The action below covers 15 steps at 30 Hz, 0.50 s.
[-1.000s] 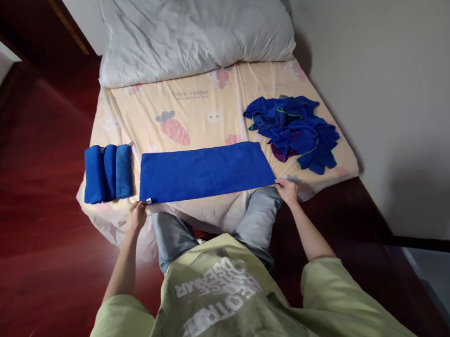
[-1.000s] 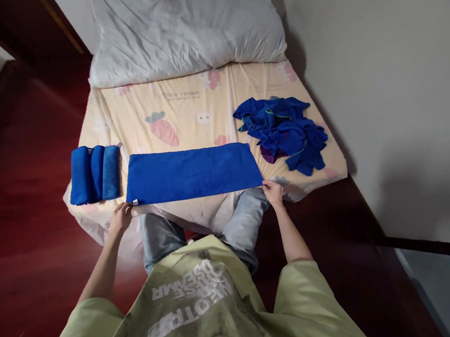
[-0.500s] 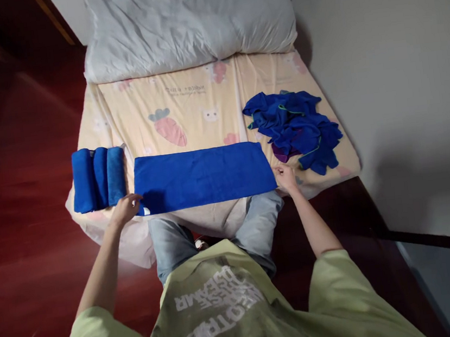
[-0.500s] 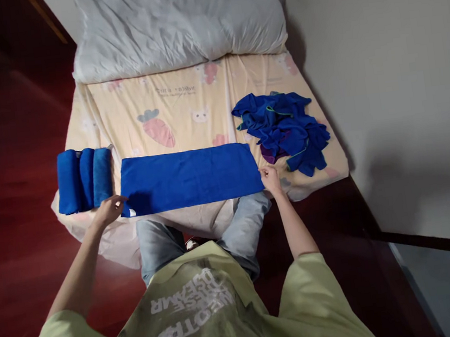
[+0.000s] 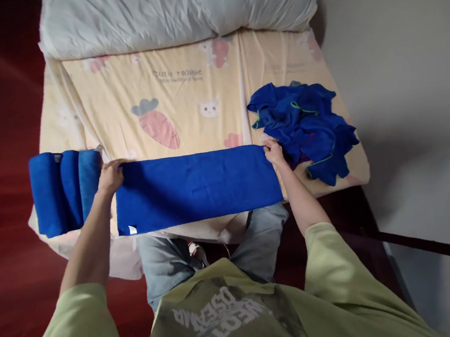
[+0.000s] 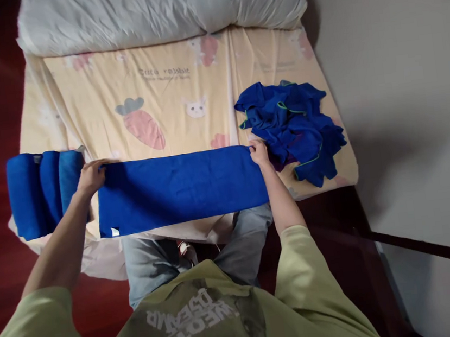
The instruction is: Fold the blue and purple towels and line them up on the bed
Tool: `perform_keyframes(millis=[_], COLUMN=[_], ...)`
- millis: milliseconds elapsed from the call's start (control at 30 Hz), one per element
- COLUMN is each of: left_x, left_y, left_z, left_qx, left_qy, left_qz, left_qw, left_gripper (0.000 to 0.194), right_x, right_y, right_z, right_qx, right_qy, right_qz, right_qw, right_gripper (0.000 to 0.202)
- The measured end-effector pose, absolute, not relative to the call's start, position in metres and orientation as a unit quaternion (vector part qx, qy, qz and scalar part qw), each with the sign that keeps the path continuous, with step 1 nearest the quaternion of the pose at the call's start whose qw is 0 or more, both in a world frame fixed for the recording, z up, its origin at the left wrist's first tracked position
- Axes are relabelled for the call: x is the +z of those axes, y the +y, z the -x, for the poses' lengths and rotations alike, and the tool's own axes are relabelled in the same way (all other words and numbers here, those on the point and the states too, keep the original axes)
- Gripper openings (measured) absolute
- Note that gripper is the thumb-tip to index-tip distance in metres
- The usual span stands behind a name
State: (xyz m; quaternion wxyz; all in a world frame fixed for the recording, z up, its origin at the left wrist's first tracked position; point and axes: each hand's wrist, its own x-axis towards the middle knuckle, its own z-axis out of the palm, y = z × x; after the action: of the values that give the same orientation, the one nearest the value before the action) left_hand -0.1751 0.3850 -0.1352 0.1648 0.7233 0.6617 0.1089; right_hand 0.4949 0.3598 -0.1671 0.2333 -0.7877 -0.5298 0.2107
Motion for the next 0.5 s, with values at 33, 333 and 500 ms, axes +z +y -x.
perform_keyframes(millis=[33,333,500], left_x=[-0.137,-0.132,-0.127], left_y=[0.39,0.411,0.405], left_z=[0.176,0.18,0.164], left_qx=[0.104,0.094,0.109], left_qy=[0.662,0.686,0.726], left_qz=[-0.724,-0.709,-0.667], left_qw=[0.163,0.136,0.127], left_gripper=[0.04,0.028,0.032], right_x=[-0.171,-0.173,-0.167], right_y=[0.363,0.377,0.376], right_z=[-0.497,-0.52,-0.514], right_qx=[0.215,0.207,0.156], right_qy=[-0.542,-0.534,-0.517], right_qz=[0.78,0.785,0.798], right_qw=[0.227,0.236,0.267], right_gripper=[0.039,0.018,0.013])
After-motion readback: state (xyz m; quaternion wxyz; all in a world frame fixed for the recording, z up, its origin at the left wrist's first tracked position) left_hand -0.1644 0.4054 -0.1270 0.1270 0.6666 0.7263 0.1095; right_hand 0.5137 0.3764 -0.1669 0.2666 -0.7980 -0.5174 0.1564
